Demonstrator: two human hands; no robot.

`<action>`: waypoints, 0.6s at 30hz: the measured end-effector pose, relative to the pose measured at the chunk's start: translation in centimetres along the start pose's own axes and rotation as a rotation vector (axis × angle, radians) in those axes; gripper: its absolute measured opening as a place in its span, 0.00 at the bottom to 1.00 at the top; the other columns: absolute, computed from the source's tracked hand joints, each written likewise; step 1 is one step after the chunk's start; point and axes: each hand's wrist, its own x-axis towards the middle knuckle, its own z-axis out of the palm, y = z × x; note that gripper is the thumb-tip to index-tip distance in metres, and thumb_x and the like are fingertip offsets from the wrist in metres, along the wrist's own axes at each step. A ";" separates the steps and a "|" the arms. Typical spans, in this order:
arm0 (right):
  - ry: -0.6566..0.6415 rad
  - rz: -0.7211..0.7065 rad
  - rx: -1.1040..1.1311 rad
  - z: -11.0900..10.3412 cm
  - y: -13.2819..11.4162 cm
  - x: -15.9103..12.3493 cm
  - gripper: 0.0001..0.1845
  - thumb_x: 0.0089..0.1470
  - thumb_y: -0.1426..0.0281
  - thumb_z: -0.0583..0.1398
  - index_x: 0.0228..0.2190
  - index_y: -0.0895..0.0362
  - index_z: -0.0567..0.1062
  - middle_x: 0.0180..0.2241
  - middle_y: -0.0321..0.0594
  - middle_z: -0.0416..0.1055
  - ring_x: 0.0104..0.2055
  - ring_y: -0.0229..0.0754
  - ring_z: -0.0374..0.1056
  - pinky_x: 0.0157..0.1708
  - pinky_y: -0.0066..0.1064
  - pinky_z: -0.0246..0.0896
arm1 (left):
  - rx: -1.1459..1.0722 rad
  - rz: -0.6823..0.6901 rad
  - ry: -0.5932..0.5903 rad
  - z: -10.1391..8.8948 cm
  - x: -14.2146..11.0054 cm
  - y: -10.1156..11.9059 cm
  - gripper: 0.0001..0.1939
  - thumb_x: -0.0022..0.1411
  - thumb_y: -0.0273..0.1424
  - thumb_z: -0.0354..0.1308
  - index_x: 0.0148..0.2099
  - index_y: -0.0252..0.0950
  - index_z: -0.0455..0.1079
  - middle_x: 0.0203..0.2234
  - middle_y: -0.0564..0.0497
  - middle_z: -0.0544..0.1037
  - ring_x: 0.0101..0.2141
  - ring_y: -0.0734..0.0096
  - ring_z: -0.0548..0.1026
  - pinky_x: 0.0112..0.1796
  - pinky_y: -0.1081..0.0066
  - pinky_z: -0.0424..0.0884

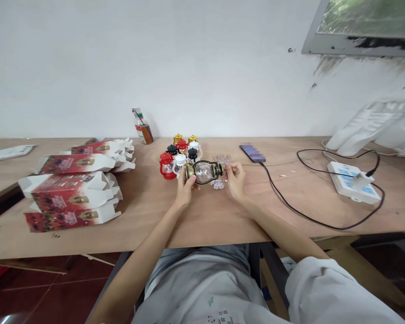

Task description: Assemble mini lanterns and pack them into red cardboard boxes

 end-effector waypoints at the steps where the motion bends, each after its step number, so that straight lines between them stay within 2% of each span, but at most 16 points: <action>1: 0.000 0.004 -0.001 0.0 0.1 0.0 0.21 0.49 0.50 0.59 0.24 0.54 0.61 0.15 0.26 0.61 0.17 0.31 0.56 0.18 0.24 0.51 | -0.005 -0.003 0.005 0.0 0.0 0.0 0.30 0.44 0.49 0.62 0.45 0.38 0.61 0.25 0.56 0.68 0.15 0.79 0.65 0.14 0.77 0.60; 8: 0.042 0.055 -0.004 -0.3 0.9 0.5 0.22 0.45 0.49 0.61 0.23 0.54 0.62 0.15 0.26 0.60 0.16 0.31 0.56 0.16 0.24 0.51 | -0.001 -0.021 -0.027 -0.1 0.0 -0.2 0.29 0.46 0.49 0.60 0.46 0.36 0.62 0.23 0.56 0.69 0.15 0.78 0.66 0.15 0.76 0.61; 11: 0.048 0.038 0.005 -0.4 0.9 0.6 0.23 0.46 0.49 0.60 0.23 0.54 0.61 0.15 0.26 0.61 0.17 0.31 0.56 0.17 0.25 0.51 | -0.010 -0.005 0.001 -0.2 0.0 -0.4 0.28 0.46 0.49 0.61 0.45 0.37 0.62 0.23 0.56 0.69 0.15 0.79 0.66 0.14 0.77 0.60; 14: 0.027 0.023 -0.002 -0.3 0.6 0.4 0.22 0.48 0.49 0.59 0.23 0.54 0.61 0.16 0.27 0.61 0.17 0.31 0.56 0.18 0.25 0.51 | -0.011 0.021 0.029 -0.1 0.1 -0.3 0.27 0.47 0.49 0.61 0.44 0.38 0.61 0.24 0.57 0.69 0.15 0.79 0.66 0.14 0.77 0.58; 18: -0.016 0.004 0.023 -0.1 0.3 0.0 0.22 0.48 0.50 0.59 0.23 0.54 0.61 0.15 0.26 0.61 0.17 0.31 0.56 0.18 0.25 0.51 | 0.025 0.028 -0.016 0.1 -0.2 0.2 0.28 0.48 0.48 0.62 0.45 0.39 0.60 0.23 0.57 0.68 0.15 0.79 0.66 0.15 0.78 0.58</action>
